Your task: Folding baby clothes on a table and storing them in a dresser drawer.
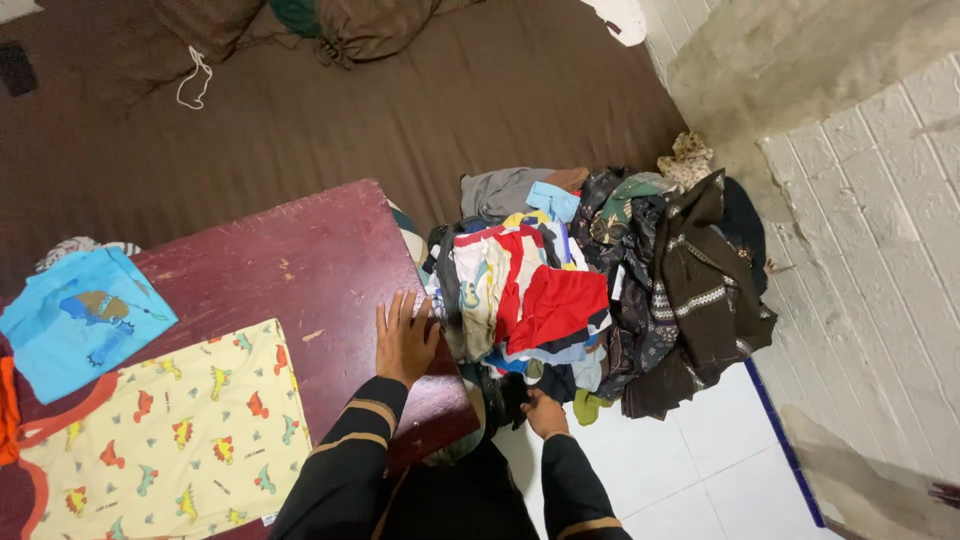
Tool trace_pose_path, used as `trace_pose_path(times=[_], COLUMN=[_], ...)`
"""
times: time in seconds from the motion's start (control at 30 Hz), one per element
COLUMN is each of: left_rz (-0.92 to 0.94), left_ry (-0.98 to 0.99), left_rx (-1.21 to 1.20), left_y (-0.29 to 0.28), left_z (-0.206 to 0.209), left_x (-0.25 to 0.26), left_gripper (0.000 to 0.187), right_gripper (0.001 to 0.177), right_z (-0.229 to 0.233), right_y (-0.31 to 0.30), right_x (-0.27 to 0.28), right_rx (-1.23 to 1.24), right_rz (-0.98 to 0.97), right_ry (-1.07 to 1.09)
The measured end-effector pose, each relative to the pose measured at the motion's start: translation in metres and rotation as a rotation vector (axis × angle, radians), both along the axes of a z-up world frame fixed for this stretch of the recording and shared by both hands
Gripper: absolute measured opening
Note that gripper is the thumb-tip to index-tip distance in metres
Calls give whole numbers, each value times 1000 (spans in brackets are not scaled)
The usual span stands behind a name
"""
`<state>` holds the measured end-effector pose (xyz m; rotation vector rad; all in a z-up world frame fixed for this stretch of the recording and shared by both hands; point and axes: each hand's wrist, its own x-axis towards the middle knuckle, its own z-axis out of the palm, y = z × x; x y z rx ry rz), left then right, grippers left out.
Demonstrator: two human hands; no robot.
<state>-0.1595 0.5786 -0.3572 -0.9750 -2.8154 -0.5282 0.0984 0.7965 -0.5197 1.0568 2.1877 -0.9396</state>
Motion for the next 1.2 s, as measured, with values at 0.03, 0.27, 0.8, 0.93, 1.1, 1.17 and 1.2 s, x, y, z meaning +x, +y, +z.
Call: trace_pose_path(times=[0.03,0.27,0.8,0.93,1.1,1.17,1.2], left_rz=[1,37,502,468,586,567,542], left_ry=[3,-67,-414,-464,-697,-583,-459], left_rx=[0,-26,237,130,-227,-261,-289], left_y=[-1,-1,189,231,264,256,250], left_z=[1,9,-61,-129,-157,-200,-220], left_x=[1,-2,31,11,-7,-2,0], left_gripper=[52,54,55,86,106,96,85], right_gripper=[49,49,53,73,81,78,75], right_z=[-11,-70,-107,-117,-143,-157,-164], right_y=[1,41,222,215,174,167,162], right_x=[5,-10,-148,-172,-187,-180,-178], right_rx=[0,7,-356,-628,-214,-180,-138], right_rz=[1,73,-67,-199,471,466,460], right_ry=[3,-10,226,401,503,436,379])
